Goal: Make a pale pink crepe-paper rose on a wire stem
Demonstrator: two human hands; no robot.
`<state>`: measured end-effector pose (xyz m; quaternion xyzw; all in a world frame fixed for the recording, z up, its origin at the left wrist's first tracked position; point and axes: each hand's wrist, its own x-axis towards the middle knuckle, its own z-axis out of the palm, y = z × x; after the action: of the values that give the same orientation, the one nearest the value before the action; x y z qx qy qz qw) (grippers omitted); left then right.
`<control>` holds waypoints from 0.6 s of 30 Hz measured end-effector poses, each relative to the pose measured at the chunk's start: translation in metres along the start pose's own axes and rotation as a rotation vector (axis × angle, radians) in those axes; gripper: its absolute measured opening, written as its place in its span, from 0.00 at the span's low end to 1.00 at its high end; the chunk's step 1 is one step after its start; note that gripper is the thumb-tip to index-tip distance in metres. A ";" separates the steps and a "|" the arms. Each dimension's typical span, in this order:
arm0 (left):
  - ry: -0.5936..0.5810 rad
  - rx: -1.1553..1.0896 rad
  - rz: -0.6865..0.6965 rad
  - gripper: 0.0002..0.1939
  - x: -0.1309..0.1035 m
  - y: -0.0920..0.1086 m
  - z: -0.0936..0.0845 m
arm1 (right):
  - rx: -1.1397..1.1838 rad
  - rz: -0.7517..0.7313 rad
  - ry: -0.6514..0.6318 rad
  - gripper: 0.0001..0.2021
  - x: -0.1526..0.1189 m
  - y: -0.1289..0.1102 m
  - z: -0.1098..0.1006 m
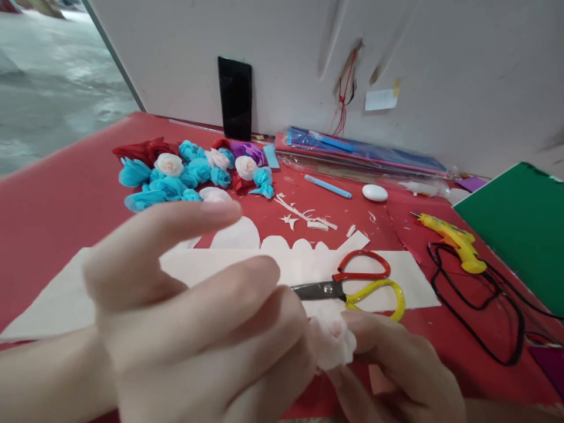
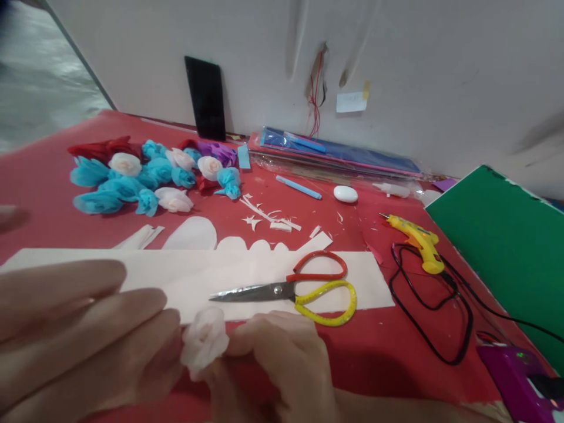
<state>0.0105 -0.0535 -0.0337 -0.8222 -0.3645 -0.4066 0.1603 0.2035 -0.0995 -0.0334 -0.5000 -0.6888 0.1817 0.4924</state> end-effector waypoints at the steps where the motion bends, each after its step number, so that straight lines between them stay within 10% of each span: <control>1: 0.005 -0.011 0.031 0.07 0.008 -0.005 0.000 | 0.002 0.023 -0.022 0.05 0.000 0.001 -0.002; 7: 0.119 -0.084 0.293 0.10 0.037 -0.020 0.004 | 0.301 0.103 -0.243 0.07 0.014 0.001 -0.007; 18: 0.064 -0.106 0.230 0.09 0.038 -0.015 0.000 | 0.406 0.188 -0.245 0.11 0.020 -0.004 -0.001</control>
<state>0.0149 -0.0260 -0.0044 -0.8526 -0.2406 -0.4301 0.1738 0.2018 -0.0842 -0.0200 -0.4268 -0.6433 0.4207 0.4765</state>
